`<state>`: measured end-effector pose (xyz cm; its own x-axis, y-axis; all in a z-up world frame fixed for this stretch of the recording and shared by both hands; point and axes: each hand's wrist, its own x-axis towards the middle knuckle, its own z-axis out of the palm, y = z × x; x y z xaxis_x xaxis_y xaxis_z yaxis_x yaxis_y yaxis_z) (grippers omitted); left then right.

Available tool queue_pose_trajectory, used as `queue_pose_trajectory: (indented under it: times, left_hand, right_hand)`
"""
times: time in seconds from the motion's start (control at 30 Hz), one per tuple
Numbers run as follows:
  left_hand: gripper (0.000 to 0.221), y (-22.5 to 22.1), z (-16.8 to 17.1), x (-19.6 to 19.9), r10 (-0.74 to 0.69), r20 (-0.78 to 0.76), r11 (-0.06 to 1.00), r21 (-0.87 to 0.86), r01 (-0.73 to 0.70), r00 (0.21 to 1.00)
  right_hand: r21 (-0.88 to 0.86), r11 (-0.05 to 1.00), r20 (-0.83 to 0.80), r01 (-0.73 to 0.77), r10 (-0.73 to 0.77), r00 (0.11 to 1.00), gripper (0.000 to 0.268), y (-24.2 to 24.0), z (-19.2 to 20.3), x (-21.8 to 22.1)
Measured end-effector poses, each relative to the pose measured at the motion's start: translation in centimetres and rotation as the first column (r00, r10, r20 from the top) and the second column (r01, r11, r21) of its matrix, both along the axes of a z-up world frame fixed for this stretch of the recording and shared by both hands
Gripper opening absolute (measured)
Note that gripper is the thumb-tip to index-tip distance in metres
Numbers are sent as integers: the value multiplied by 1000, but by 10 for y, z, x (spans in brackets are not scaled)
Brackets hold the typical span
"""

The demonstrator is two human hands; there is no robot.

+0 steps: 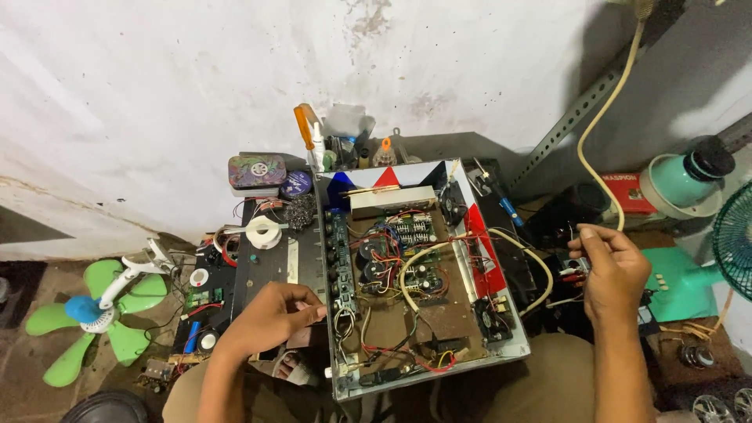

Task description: Inspecting and wiring the internal components of an audio amplifier chassis

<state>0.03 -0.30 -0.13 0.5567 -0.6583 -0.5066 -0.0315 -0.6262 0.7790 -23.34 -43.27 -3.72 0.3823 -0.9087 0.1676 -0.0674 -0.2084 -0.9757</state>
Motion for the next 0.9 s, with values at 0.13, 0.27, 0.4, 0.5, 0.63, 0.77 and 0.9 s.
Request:
queue_pose_trajectory:
  times: [0.13, 0.27, 0.4, 0.5, 0.63, 0.77, 0.9]
  left_hand:
    - [26, -1, 0, 0, -5, 8, 1000, 19, 4, 1000]
    - [26, 1, -6, 1, -11, 4, 1000, 16, 11, 1000]
    - [27, 4, -17, 5, -19, -10, 1000, -10, 19, 1000]
    - [25, 5, -22, 6, -16, -30, 1000, -23, 15, 999]
    - [25, 2, -18, 5, -7, -23, 1000, -9, 7, 1000]
    - [24, 3, -26, 7, -14, -13, 1000, -8, 13, 1000]
    - [23, 3, -25, 6, 10, -43, 998, -55, -12, 999]
  right_hand:
    - [-16, 1000, 27, -10, 11, 1000, 12, 1, 1, 0]
    - [-17, 1000, 8, 12, -12, 1000, 11, 3, 3, 1]
    - [-42, 999, -22, 6, -7, 1000, 14, 6, 9, 0]
    - [-26, 1000, -31, 8, -9, 999, 15, 9, 14, -1]
    - [-27, 1000, -22, -4, 4, 1000, 15, 10, 15, -1]
    - [-26, 1000, 2, -13, 13, 1000, 14, 7, 11, 0]
    - [-21, 1000, -20, -6, 5, 1000, 15, 12, 18, 0]
